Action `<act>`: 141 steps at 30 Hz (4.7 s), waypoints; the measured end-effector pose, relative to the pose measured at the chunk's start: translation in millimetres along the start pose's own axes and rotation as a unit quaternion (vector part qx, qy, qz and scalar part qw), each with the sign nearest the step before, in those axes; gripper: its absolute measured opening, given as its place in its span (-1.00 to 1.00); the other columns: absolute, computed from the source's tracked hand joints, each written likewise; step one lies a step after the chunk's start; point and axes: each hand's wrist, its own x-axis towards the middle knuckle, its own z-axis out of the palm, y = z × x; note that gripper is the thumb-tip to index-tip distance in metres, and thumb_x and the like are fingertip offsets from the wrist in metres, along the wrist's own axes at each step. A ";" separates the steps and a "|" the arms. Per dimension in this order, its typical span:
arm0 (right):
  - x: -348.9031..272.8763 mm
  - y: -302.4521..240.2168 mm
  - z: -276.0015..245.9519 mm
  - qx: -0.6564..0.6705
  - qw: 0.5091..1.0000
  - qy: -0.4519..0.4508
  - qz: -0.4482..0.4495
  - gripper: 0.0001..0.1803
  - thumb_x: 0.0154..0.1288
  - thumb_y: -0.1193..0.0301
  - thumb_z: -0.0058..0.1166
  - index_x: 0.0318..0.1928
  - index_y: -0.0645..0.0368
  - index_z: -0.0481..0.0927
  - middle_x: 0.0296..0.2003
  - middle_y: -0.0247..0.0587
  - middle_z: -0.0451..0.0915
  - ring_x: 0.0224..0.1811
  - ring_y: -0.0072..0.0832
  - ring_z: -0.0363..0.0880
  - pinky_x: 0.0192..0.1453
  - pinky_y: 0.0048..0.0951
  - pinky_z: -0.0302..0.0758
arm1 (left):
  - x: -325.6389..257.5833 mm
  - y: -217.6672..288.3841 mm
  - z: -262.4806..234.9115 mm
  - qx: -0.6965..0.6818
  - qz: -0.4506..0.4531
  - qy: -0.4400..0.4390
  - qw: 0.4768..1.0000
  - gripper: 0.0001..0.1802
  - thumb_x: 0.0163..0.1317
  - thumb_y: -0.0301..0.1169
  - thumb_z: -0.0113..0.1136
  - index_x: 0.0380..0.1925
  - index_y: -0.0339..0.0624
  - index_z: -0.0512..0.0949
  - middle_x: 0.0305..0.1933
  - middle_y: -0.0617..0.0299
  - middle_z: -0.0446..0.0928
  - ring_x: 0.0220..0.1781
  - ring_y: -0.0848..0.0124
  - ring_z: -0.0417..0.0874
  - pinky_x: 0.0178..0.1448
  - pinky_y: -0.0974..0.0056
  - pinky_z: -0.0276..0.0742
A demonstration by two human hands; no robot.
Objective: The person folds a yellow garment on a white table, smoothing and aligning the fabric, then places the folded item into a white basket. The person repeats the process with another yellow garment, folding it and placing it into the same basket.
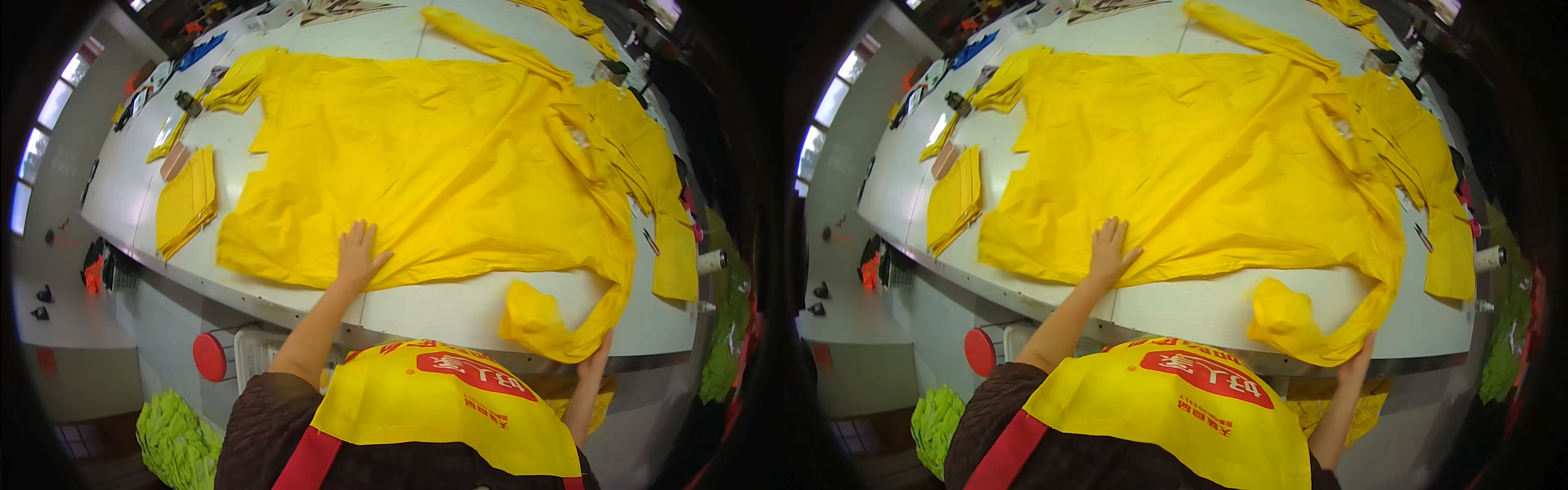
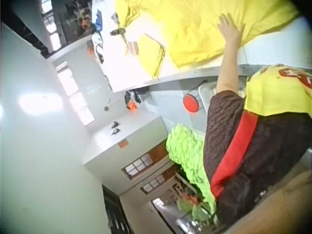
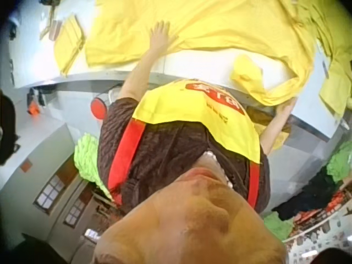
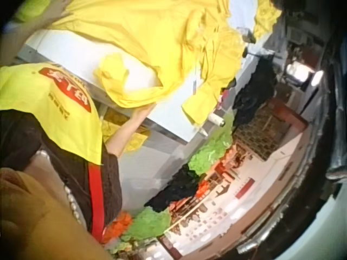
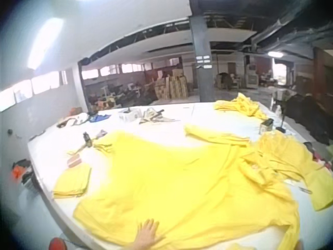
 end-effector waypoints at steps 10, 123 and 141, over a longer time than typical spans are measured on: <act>-23.9 -74.3 -33.6 -0.242 0.960 -0.062 0.126 -0.54 0.06 0.54 -0.11 0.06 0.21 0.37 -0.19 -0.16 0.54 -0.30 -0.28 0.58 -0.23 -0.30 0.58 | -70.2 -78.2 -86.8 -0.031 -0.167 0.245 0.954 -0.57 0.06 -0.44 0.20 -0.03 -0.32 0.44 0.01 -0.08 0.47 0.08 0.00 0.43 0.20 0.04 0.28; 104.1 89.7 195.4 -0.798 0.343 -0.313 -0.383 -0.37 0.34 0.06 -0.33 0.28 0.20 0.16 0.34 0.10 0.04 0.39 0.03 -0.05 0.36 0.13 -0.16 | 182.6 -155.7 -90.8 0.088 0.079 0.254 0.960 -0.82 -0.05 -0.44 0.05 -0.37 -0.07 0.49 -0.62 0.29 0.29 -0.61 0.39 0.41 -0.62 0.31 0.30; 105.4 85.7 208.1 -0.790 0.359 -0.311 -0.387 -0.37 0.19 0.16 -0.14 0.23 0.22 0.23 0.31 0.09 0.10 0.36 0.04 -0.02 0.36 0.12 -0.15 | 203.1 -396.2 -140.6 0.247 -0.334 0.153 0.896 -0.62 0.20 -0.11 0.09 -0.05 -0.02 0.47 -0.11 0.11 0.56 -0.09 0.13 0.57 -0.13 0.05 0.50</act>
